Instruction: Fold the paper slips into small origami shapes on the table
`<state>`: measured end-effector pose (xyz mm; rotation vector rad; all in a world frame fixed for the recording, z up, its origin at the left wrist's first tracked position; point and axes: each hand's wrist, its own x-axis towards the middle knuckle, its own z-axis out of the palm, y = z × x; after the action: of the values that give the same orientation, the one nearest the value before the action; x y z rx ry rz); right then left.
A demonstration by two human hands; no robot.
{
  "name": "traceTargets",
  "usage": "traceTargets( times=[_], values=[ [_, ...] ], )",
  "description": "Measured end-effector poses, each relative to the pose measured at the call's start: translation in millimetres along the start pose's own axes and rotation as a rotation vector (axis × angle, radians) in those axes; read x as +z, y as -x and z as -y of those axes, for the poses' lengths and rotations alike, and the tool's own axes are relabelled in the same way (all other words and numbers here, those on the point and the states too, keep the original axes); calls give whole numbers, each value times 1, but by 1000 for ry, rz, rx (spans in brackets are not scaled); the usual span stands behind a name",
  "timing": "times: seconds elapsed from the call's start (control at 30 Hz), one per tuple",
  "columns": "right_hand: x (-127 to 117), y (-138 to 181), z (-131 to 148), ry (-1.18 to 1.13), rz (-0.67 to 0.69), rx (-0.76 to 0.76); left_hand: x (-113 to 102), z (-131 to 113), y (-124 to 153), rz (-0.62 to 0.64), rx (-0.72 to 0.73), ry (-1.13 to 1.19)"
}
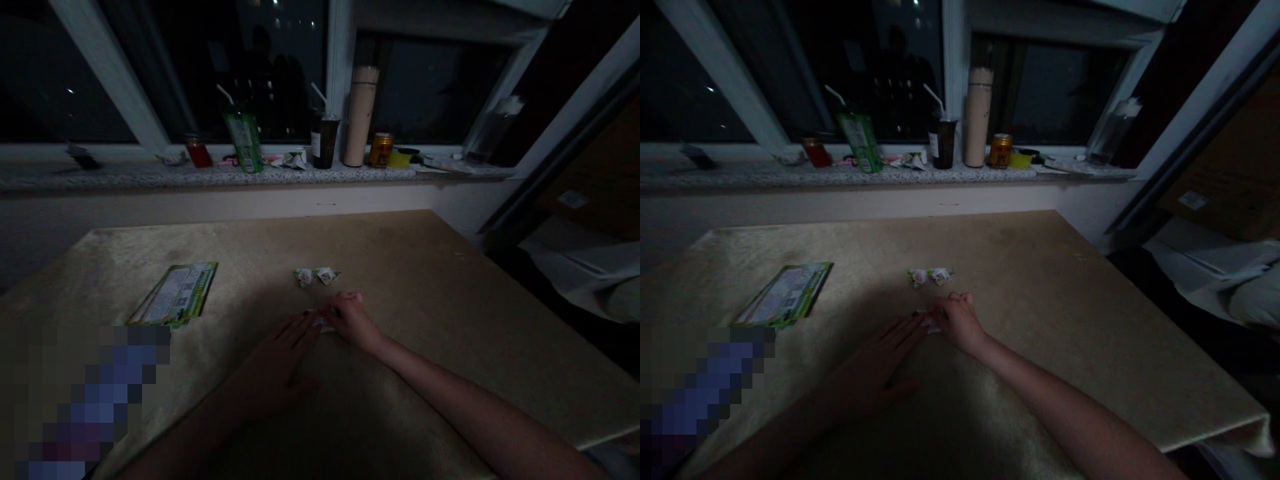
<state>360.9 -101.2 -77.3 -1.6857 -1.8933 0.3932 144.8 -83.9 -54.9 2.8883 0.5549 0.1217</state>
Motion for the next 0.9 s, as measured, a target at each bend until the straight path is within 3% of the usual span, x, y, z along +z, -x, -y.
traceTargets(
  times=[0.2, 0.7, 0.9],
  values=[
    [0, -3, -1, -39, 21, 27, -6, 16, -3, 44, 24, -38],
    [1, -2, -1, -20, -3, 62, -10, 12, -6, 58, 65, 36],
    [-20, 12, 10, 235, -54, -163, -9, 9, -7, 44, 61, 37]
  ],
)
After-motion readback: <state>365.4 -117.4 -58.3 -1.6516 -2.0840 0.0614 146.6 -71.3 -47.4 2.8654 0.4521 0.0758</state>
